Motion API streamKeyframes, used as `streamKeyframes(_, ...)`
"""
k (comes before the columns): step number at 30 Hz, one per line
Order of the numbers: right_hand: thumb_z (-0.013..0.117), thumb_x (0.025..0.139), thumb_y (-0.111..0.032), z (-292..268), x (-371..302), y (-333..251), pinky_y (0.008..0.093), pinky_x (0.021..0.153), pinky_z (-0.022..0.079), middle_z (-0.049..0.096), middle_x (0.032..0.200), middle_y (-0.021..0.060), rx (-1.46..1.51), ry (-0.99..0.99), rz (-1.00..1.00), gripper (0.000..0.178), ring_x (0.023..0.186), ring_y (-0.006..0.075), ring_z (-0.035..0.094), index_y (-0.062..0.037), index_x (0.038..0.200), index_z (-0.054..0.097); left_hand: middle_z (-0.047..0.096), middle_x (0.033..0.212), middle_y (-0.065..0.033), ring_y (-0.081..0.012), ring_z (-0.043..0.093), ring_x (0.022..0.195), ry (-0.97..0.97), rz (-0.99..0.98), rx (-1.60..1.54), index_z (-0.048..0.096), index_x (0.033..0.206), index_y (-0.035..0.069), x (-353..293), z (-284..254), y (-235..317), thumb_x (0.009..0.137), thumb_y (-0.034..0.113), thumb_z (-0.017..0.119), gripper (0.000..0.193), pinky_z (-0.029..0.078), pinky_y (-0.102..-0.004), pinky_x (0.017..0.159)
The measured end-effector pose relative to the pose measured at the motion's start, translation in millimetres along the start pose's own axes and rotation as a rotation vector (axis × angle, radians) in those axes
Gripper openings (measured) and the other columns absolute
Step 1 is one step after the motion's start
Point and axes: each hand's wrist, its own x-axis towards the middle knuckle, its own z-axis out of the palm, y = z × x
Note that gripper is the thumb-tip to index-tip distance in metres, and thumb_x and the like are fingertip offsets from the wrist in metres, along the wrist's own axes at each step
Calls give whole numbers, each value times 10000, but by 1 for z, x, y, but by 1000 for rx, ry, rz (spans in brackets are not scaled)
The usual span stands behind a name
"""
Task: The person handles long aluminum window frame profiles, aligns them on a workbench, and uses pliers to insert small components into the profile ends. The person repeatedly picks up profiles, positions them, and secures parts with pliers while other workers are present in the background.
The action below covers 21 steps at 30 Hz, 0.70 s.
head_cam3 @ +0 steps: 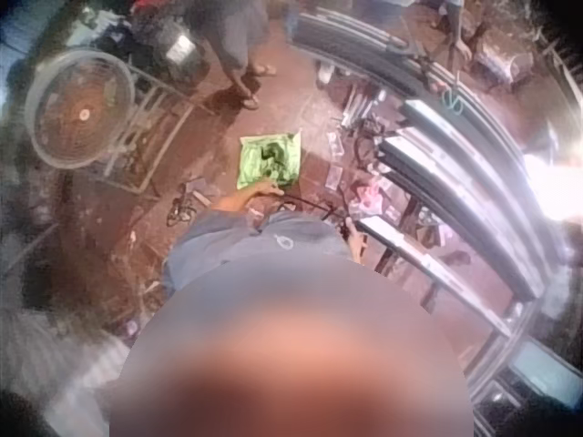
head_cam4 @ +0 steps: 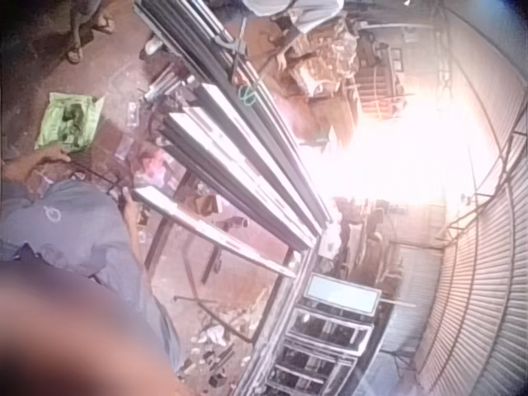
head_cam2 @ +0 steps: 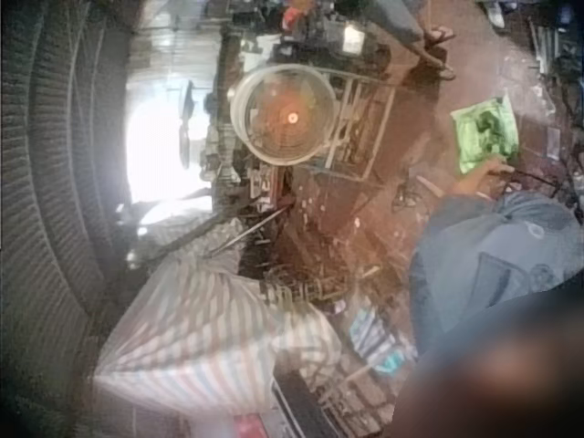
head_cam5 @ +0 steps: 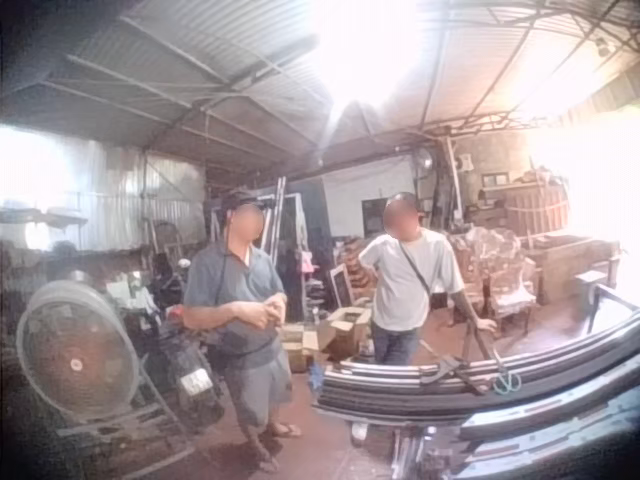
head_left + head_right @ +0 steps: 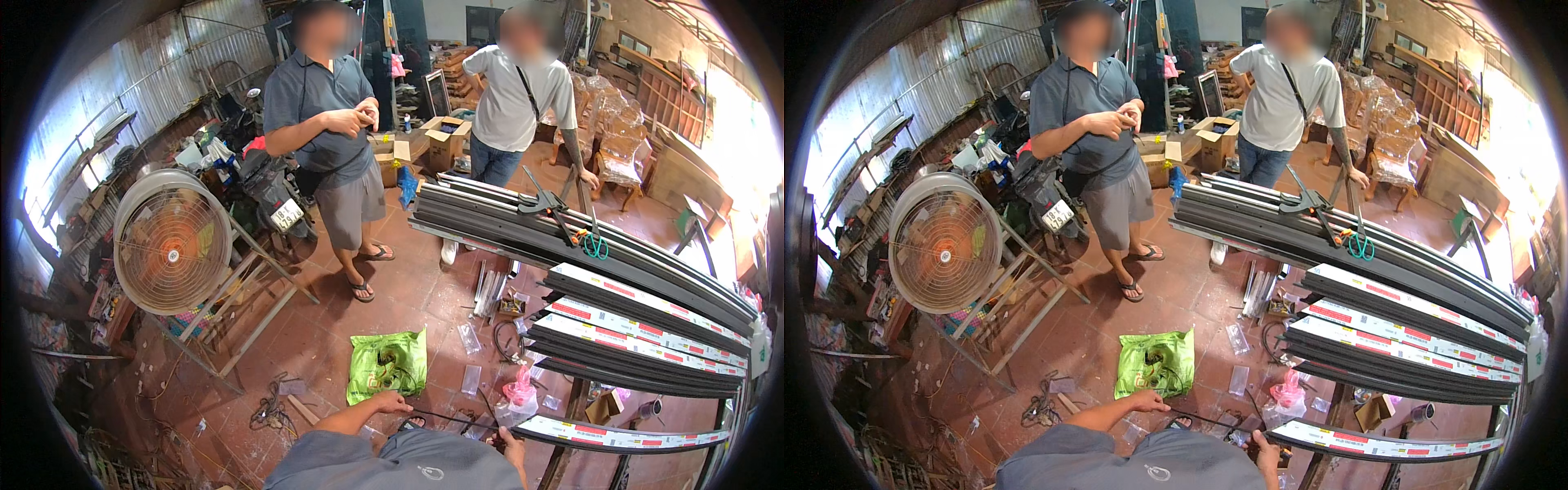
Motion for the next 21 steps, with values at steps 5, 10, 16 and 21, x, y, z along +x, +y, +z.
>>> streamKeyframes(5,704,982,-261,-34,22,12,387,560,542,702,830,117,164,-27,-17,195,684,267,694,-80,1023,646,622,716,-13,-130,575,703,-211,105,-179,768,891,78,-18,5,79,931,687,666,619,468,-325,650)
streamKeyframes(10,629,952,-198,-25,1,6,462,733,546,721,956,66,456,116,-138,194,811,254,713,-112,1126,623,625,729,-5,-132,556,681,-257,414,-260,747,906,33,2,52,173,1015,589,607,584,448,-342,625)
streamKeyframes(16,725,923,-341,6,-34,-36,390,878,530,697,1158,51,687,75,-356,423,1012,219,666,-110,1264,626,666,743,-47,-148,592,706,-241,573,-426,745,916,12,13,78,236,1027,507,611,525,474,-362,663)
streamKeyframes(21,792,899,-494,-19,11,-30,314,789,521,713,1118,36,596,278,-274,554,940,183,676,-99,1253,634,698,772,-77,-167,628,747,-207,640,-251,762,922,28,16,58,231,1025,459,618,466,497,-373,703)
